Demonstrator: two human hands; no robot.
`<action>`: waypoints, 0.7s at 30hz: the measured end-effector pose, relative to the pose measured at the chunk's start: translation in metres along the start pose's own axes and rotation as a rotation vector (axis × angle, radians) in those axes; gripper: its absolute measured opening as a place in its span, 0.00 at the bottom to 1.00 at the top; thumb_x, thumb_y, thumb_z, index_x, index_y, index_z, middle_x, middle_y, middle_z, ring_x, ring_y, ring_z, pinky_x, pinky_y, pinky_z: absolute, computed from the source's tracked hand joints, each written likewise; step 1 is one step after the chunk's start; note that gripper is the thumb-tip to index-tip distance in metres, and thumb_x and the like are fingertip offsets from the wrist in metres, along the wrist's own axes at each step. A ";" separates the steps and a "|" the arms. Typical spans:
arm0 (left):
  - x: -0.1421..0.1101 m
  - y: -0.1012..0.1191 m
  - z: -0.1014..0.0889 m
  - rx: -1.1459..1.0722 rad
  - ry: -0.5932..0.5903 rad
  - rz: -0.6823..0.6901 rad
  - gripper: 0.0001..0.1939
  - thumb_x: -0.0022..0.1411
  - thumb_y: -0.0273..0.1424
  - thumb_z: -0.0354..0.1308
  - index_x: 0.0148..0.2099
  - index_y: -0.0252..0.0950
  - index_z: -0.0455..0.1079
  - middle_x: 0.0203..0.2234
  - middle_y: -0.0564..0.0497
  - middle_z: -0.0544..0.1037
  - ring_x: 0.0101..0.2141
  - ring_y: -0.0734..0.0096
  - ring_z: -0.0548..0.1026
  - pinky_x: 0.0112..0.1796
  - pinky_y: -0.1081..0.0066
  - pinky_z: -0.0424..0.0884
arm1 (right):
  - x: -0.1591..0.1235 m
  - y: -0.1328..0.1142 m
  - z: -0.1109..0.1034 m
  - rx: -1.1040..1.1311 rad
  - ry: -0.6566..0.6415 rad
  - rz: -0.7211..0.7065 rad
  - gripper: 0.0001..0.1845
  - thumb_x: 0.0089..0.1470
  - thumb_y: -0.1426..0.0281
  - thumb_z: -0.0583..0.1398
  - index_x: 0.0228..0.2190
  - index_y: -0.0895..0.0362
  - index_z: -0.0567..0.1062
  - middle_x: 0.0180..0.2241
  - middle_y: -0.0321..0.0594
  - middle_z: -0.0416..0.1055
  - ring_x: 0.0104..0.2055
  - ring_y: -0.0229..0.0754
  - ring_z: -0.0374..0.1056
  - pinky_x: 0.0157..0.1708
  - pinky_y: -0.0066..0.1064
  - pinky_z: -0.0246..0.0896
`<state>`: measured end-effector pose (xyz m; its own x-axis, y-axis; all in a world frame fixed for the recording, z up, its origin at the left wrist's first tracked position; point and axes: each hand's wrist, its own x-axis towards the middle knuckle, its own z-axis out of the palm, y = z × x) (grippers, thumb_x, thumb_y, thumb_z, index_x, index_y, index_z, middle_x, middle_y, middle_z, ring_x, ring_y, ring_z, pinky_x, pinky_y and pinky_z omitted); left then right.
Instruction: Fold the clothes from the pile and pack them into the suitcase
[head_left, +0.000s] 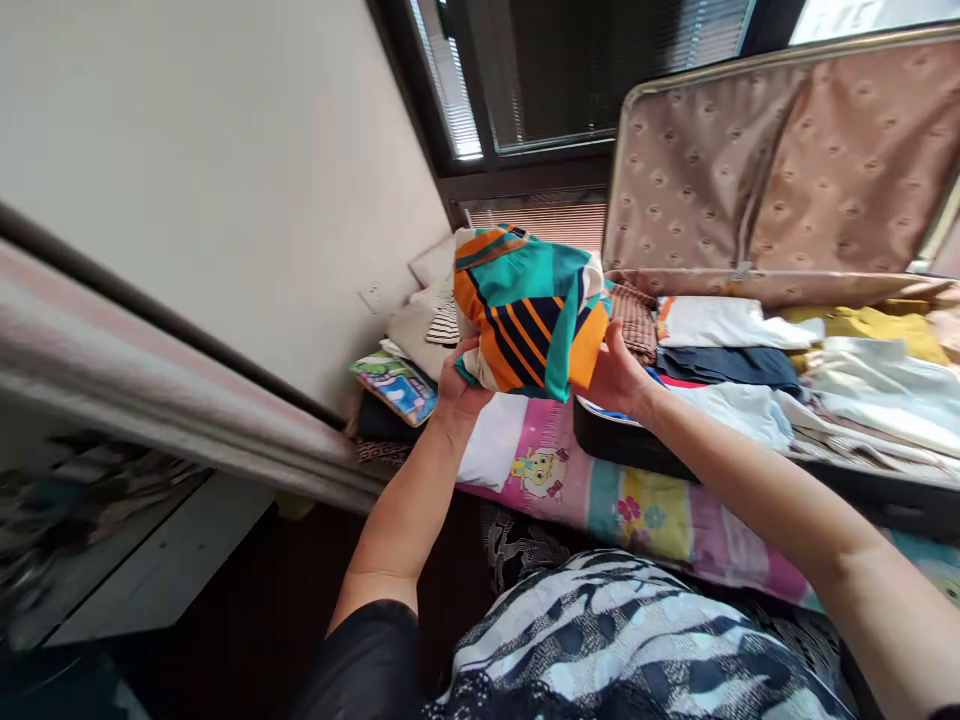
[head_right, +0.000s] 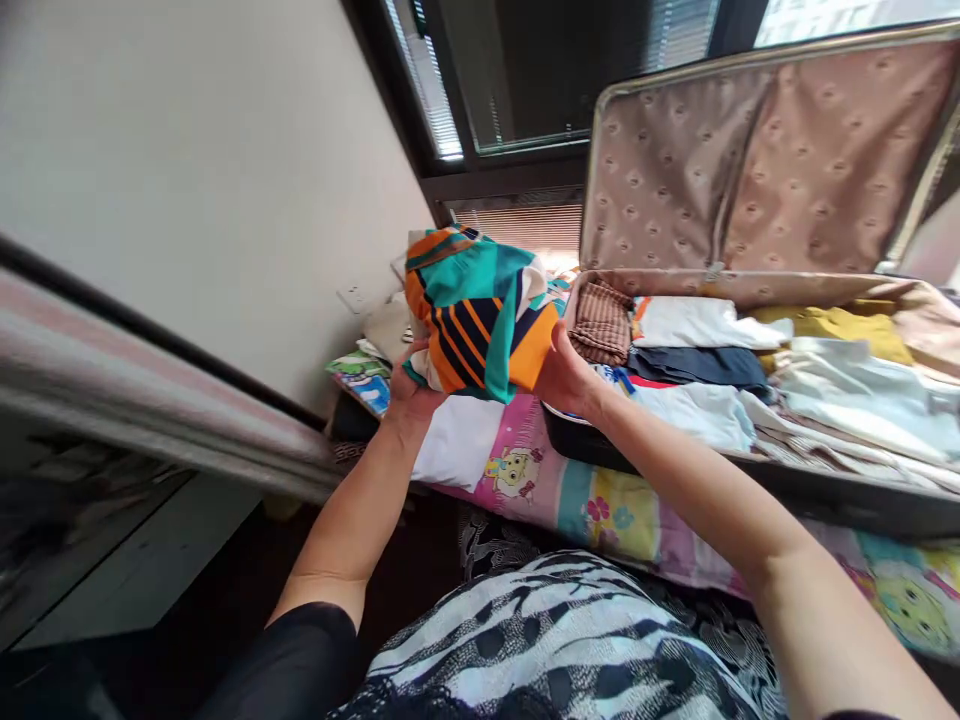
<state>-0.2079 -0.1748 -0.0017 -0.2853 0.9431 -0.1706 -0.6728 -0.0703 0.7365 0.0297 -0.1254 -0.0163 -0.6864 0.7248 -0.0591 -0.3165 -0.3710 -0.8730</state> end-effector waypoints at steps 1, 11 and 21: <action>0.000 -0.019 0.012 -0.016 -0.002 -0.069 0.14 0.68 0.23 0.54 0.45 0.38 0.81 0.33 0.51 0.87 0.48 0.58 0.88 0.57 0.58 0.82 | -0.005 -0.005 -0.005 0.040 0.034 -0.035 0.47 0.59 0.27 0.56 0.60 0.50 0.76 0.53 0.48 0.82 0.63 0.58 0.76 0.58 0.55 0.77; 0.007 -0.101 0.112 0.098 -0.319 -0.201 0.27 0.55 0.20 0.66 0.57 0.39 0.78 0.44 0.50 0.88 0.55 0.55 0.85 0.62 0.55 0.78 | -0.059 -0.072 -0.104 -0.013 0.640 -0.148 0.23 0.38 0.85 0.70 0.38 0.55 0.78 0.31 0.36 0.83 0.33 0.47 0.82 0.42 0.41 0.86; 0.074 -0.185 0.196 0.356 -0.308 -0.272 0.26 0.50 0.11 0.62 0.50 0.36 0.71 0.40 0.50 0.84 0.49 0.59 0.85 0.58 0.56 0.79 | -0.082 -0.109 -0.193 -0.253 0.860 -0.158 0.14 0.43 0.81 0.69 0.34 0.57 0.78 0.35 0.43 0.84 0.44 0.54 0.84 0.46 0.48 0.85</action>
<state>0.0289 -0.0288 -0.0224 0.1158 0.9672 -0.2261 -0.4063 0.2538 0.8778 0.2470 -0.0320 -0.0095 0.1102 0.9772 -0.1817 -0.1424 -0.1654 -0.9759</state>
